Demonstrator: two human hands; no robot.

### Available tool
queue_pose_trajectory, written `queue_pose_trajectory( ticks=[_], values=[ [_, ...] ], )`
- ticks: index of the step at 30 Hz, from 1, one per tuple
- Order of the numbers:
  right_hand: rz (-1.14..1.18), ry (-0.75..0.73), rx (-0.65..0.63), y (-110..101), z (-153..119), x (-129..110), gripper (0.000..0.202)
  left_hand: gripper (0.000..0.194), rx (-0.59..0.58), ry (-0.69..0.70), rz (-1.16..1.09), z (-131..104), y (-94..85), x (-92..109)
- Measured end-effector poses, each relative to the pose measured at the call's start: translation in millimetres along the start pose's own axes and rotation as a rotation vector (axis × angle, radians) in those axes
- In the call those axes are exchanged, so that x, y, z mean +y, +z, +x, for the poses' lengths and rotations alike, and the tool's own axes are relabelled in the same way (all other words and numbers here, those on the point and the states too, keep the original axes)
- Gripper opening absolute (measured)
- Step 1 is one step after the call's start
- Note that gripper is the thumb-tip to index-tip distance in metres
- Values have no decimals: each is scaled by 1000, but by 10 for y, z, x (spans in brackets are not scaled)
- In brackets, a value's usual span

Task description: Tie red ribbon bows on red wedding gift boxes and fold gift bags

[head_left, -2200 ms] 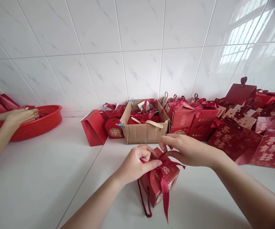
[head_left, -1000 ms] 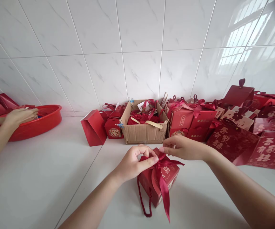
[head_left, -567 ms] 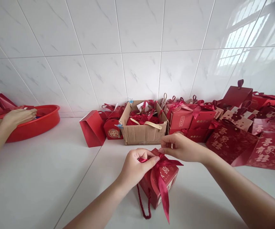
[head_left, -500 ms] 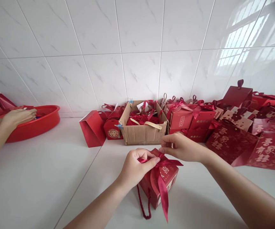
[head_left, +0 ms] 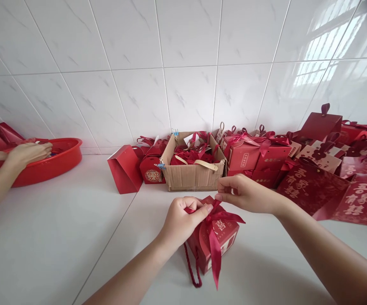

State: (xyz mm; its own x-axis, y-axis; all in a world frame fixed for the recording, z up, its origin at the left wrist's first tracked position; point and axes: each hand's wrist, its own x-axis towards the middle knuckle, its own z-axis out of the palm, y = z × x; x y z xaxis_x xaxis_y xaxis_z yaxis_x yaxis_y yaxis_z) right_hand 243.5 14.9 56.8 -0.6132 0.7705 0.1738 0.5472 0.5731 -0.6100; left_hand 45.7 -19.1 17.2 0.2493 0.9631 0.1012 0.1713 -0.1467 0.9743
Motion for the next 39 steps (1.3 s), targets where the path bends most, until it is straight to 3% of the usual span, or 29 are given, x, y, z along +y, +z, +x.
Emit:
queue_pose_trajectory(
  ticks=[10, 21, 32, 39],
  values=[
    [-94, 19, 73, -19, 17, 48, 24, 54, -1, 61, 142, -11, -1, -43],
    [28, 40, -50, -79, -18, 77, 29, 50, -51, -13, -89, 24, -31, -19],
    [-94, 38, 110, 47, 76, 112, 31, 54, 12, 33, 91, 33, -11, -63],
    [-151, 57, 106, 17, 11, 40, 28, 53, -30, 61, -1, 72, -35, -96]
  ],
)
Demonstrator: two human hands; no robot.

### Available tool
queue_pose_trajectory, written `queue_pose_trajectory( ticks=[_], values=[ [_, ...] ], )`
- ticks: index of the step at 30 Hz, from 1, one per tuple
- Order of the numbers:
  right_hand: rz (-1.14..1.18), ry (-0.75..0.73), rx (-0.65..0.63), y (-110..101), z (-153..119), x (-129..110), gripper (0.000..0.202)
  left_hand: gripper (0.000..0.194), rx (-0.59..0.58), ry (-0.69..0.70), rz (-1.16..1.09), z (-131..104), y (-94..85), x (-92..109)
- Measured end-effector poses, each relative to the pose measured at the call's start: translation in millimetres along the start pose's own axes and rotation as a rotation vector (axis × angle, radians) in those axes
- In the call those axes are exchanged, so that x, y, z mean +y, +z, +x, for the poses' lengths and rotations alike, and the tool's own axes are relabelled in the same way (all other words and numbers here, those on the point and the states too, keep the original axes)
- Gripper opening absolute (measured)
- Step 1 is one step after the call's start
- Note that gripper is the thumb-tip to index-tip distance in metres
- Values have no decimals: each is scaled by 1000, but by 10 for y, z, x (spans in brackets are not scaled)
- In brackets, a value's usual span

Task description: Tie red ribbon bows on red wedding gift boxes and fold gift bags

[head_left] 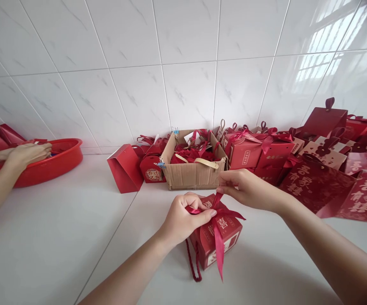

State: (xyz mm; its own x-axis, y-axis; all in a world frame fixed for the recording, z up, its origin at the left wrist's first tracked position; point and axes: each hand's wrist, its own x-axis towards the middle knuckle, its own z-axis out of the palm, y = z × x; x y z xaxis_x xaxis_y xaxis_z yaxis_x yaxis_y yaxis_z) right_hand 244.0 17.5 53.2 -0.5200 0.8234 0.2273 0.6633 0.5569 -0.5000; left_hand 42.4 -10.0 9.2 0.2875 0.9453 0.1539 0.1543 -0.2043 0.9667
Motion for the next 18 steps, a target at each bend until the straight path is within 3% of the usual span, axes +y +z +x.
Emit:
queue_pose_trajectory(
  ticks=[6, 10, 18],
  values=[
    [55, 3, -129, -118, -61, -55, 14, 36, -90, -76, -226, 86, -156, 2],
    [154, -127, -111, -65, -58, -104, 25, 30, -194, -149, -273, 106, -239, 26],
    [168, -207, -129, 120, -53, -170, 13, 34, -265, -100, -158, 122, -287, 40]
  ],
)
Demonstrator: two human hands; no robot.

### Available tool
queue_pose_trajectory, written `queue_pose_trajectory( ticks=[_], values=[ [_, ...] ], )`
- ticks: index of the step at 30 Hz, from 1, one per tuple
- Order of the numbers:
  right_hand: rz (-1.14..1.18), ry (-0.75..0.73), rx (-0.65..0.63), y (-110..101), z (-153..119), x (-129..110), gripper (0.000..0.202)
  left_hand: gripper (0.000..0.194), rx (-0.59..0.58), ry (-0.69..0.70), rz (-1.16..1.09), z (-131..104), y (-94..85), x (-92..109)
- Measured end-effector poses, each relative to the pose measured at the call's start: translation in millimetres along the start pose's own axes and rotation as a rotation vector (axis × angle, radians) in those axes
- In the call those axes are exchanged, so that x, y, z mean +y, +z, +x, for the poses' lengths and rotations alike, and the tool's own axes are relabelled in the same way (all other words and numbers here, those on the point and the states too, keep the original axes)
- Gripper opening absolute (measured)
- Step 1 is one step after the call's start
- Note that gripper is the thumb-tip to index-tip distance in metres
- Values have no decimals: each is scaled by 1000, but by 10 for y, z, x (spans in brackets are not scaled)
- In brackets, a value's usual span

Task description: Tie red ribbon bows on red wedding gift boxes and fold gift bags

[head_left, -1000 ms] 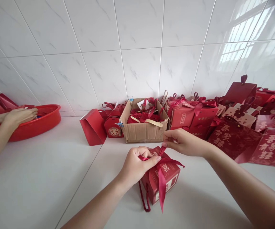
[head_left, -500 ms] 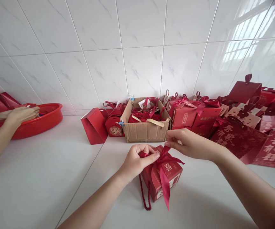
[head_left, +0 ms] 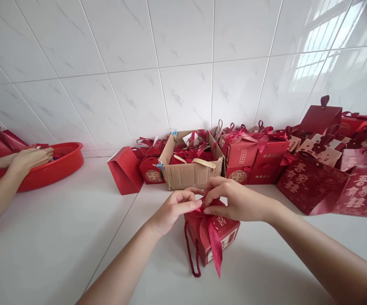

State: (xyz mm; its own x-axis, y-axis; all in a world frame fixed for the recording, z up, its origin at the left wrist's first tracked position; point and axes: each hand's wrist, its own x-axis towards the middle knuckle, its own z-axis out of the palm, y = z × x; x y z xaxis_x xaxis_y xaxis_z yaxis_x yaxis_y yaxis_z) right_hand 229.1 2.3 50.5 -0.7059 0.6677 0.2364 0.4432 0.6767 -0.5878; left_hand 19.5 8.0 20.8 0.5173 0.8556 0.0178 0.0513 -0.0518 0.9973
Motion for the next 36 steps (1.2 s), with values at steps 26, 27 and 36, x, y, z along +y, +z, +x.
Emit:
queue_pose_trajectory(
  ticks=[26, 27, 36],
  values=[
    [-110, -81, 15, 14, 14, -26, 4, 40, 84, 16, 94, 7, 10, 34],
    [-105, -75, 11, 14, 9, -20, 5, 39, 82, 15, 96, 6, 16, 29],
    [58, -1, 63, -114, -10, 82, 21, 43, 107, 70, 207, -56, 108, 53]
  ],
)
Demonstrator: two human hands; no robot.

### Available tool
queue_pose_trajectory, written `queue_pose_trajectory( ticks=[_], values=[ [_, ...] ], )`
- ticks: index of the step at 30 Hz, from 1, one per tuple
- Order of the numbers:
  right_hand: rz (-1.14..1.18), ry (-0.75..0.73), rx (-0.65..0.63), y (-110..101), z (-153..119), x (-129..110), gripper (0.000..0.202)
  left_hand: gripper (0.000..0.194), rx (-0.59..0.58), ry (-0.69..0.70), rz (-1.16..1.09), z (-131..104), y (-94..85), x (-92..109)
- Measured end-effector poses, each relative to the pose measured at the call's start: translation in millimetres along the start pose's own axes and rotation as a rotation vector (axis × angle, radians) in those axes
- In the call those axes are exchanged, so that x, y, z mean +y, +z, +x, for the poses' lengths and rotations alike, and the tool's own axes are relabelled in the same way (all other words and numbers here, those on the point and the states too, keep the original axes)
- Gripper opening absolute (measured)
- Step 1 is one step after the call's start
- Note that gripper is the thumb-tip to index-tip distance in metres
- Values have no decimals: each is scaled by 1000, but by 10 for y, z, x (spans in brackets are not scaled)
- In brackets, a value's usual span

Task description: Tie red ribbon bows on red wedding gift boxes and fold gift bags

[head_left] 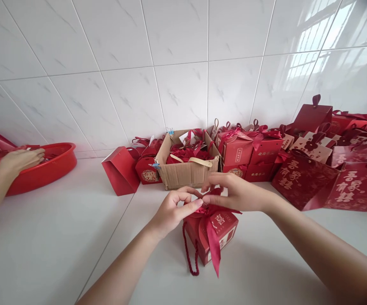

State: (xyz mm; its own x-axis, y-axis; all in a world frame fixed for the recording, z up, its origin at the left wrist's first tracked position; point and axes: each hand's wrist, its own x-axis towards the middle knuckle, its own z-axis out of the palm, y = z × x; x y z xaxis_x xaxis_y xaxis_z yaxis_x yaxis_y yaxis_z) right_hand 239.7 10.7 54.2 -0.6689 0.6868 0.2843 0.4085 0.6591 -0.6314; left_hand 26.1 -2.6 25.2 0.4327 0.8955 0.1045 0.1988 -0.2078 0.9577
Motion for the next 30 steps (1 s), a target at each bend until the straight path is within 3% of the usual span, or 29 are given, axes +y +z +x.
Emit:
queue_pose_trajectory(
  ticks=[2, 6, 9, 14, 18, 21, 25, 30],
  values=[
    [-13, 100, 2, -66, -19, 29, 29, 39, 10, 5, -4, -27, 33, 33],
    [-15, 257, -146, -139, -58, 71, 43, 20, 65, -41, 9, -65, 128, 72],
    [10, 216, -195, -123, -47, 69, 43, 19, 124, -29, 17, -69, 196, 61],
    [45, 152, -121, -60, -5, 51, 34, 18, 197, -23, 5, -71, 264, 22],
    [106, 167, -40, -53, 3, 41, 26, 17, 240, -3, 8, -74, 290, -2],
    [292, 251, -14, -73, 7, 30, 23, 17, 253, 2, 28, -69, 297, -22],
    [597, 366, -107, -100, 5, 36, 31, 17, 243, 7, 41, -62, 291, -35],
    [563, 369, -233, -98, -3, 74, 32, 17, 231, 24, 36, -47, 278, -58]
  ],
)
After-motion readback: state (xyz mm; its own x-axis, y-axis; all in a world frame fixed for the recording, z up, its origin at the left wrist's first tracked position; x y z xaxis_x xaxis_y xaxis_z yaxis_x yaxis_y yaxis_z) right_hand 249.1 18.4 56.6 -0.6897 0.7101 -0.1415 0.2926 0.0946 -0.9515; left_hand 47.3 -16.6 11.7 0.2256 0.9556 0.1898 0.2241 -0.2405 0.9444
